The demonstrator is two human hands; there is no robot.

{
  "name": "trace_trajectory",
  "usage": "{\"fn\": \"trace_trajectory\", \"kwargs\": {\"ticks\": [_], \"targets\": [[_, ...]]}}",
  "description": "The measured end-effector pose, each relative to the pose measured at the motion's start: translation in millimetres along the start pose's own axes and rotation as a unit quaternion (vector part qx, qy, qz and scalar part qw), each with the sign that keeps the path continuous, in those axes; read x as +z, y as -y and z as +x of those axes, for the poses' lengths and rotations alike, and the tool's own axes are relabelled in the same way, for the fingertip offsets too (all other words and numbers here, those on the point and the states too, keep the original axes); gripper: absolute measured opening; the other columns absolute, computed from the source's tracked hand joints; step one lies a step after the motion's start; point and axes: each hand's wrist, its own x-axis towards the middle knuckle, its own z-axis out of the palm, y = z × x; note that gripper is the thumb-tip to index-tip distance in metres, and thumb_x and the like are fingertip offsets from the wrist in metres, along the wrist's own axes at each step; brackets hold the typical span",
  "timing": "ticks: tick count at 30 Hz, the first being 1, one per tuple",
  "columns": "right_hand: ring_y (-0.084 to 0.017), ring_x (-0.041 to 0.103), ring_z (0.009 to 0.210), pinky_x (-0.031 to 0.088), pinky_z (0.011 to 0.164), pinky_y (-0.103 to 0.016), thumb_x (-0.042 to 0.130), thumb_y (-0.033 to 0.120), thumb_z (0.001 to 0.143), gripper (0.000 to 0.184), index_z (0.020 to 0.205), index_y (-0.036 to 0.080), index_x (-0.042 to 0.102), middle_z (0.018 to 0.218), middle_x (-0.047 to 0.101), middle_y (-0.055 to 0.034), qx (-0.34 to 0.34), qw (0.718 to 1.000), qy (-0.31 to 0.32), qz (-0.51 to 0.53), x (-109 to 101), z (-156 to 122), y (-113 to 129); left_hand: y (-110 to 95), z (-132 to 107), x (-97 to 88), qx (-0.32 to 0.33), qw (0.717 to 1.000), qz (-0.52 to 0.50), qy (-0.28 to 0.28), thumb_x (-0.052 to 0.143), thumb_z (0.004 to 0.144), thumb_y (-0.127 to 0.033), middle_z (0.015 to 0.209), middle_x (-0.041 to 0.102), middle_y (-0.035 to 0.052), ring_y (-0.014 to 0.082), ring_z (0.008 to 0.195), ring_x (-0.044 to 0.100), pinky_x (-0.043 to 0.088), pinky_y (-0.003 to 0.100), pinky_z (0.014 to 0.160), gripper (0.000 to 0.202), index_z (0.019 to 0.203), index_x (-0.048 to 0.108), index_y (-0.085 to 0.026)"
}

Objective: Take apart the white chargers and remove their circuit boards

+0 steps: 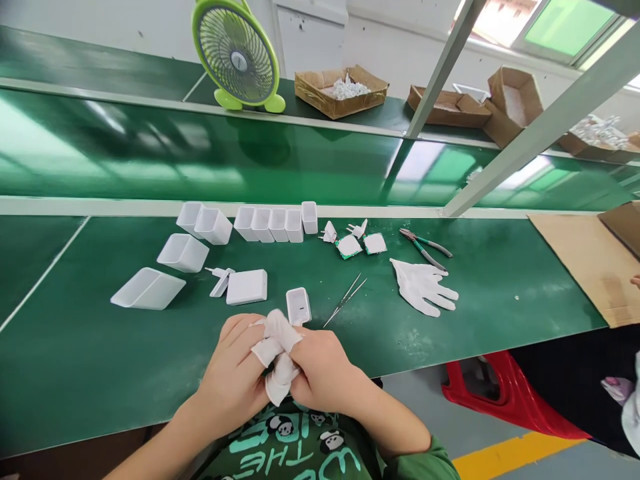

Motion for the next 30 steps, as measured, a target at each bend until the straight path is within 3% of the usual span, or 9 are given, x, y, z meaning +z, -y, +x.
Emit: {"fn": "trace_trajectory", "kwargs": {"ticks": [2, 5, 11, 15, 21, 24, 27, 30], "targets": [[-0.015, 0.045, 0.058, 0.034, 0.054, -0.026, 0.042, 0.015, 0.083, 0.011, 0.078, 0.022, 0.050, 0.068, 0.053, -0.0006, -0.007, 1.000, 0.008, -0.023, 0.8, -0.5, -2.4, -1.8, -2.0, -2.1, 0.001, 1.000, -0.006, -0.009, 0.052, 0.092, -0.009, 0.069, 0.055, 0.0040, 0.0210, 0.069, 0.050, 0.039, 0.035, 0.065, 0.015, 0.081, 0.056, -0.019], [-0.017, 0.040, 0.058, 0.027, 0.052, -0.029, 0.043, 0.014, 0.089, 0.022, 0.071, 0.022, 0.052, 0.066, 0.051, -0.0012, -0.010, 0.989, -0.050, -0.136, -2.4, 1.2, -2.8, -3.3, -2.8, -7.4, 0.000, 0.999, -0.018, -0.030, 0.054, 0.092, -0.007, 0.074, 0.057, 0.0045, 0.0215, 0.074, 0.053, 0.041, 0.036, 0.069, 0.012, 0.088, 0.060, -0.017], [-0.016, 0.036, 0.059, 0.024, 0.056, -0.030, 0.048, 0.010, 0.094, 0.025, 0.074, 0.021, 0.057, 0.066, 0.049, -0.0005, -0.043, 0.967, -0.030, -0.248, -19.2, 6.1, 3.3, -0.5, 12.2, -15.4, -0.102, 0.993, -0.052, -0.007, 0.065, 0.092, -0.010, 0.099, 0.061, 0.0059, 0.0203, 0.089, 0.058, 0.046, 0.035, 0.079, 0.024, 0.114, 0.061, -0.019], [-0.016, 0.036, 0.059, 0.022, 0.057, -0.031, 0.051, 0.007, 0.091, 0.025, 0.071, 0.021, 0.053, 0.066, 0.049, -0.0006, -0.064, 0.956, -0.010, -0.286, -25.5, 7.4, 3.1, 0.5, 21.3, -15.8, -0.125, 0.991, -0.006, 0.042, 0.059, 0.095, -0.011, 0.094, 0.057, 0.0051, 0.0212, 0.086, 0.055, 0.040, 0.036, 0.075, 0.009, 0.097, 0.062, -0.019], [-0.016, 0.039, 0.056, 0.023, 0.054, -0.031, 0.051, 0.005, 0.084, 0.022, 0.070, 0.022, 0.050, 0.065, 0.052, -0.0010, -0.078, 0.958, 0.013, -0.277, -23.3, 7.1, 2.7, 1.2, 27.8, -14.8, -0.128, 0.981, -0.073, 0.125, 0.046, 0.082, 0.000, 0.078, 0.053, 0.0036, 0.0196, 0.073, 0.046, 0.035, 0.034, 0.068, 0.022, 0.075, 0.056, -0.018], [-0.016, 0.041, 0.055, 0.024, 0.052, -0.031, 0.052, 0.004, 0.078, 0.022, 0.066, 0.022, 0.048, 0.063, 0.050, -0.0014, -0.100, 0.963, -0.002, -0.249, -17.0, 3.4, 1.0, -6.7, 31.5, -10.6, -0.087, 0.989, -0.067, 0.098, 0.047, 0.081, 0.000, 0.075, 0.052, 0.0043, 0.0198, 0.071, 0.044, 0.032, 0.034, 0.063, 0.021, 0.073, 0.056, -0.017], [-0.016, 0.042, 0.056, 0.026, 0.052, -0.030, 0.051, 0.008, 0.083, 0.021, 0.067, 0.022, 0.050, 0.063, 0.050, -0.0009, -0.104, 0.973, -0.015, -0.206, -23.9, 0.8, -8.9, -11.6, 31.9, -11.3, -0.062, 0.994, -0.067, 0.061, 0.050, 0.089, -0.004, 0.082, 0.056, 0.0054, 0.0208, 0.077, 0.049, 0.035, 0.036, 0.067, 0.017, 0.084, 0.061, -0.017], [-0.018, 0.053, 0.066, 0.040, 0.061, -0.031, 0.049, 0.016, 0.095, 0.015, 0.085, 0.022, 0.060, 0.075, 0.060, -0.0035, -0.001, 0.980, -0.044, -0.194, -49.3, 9.7, -33.6, -2.6, 23.5, -16.9, -0.088, 0.993, -0.079, 0.017, 0.059, 0.096, -0.014, 0.106, 0.061, 0.0085, 0.0233, 0.099, 0.059, 0.045, 0.039, 0.086, 0.022, 0.117, 0.061, -0.018]]}}
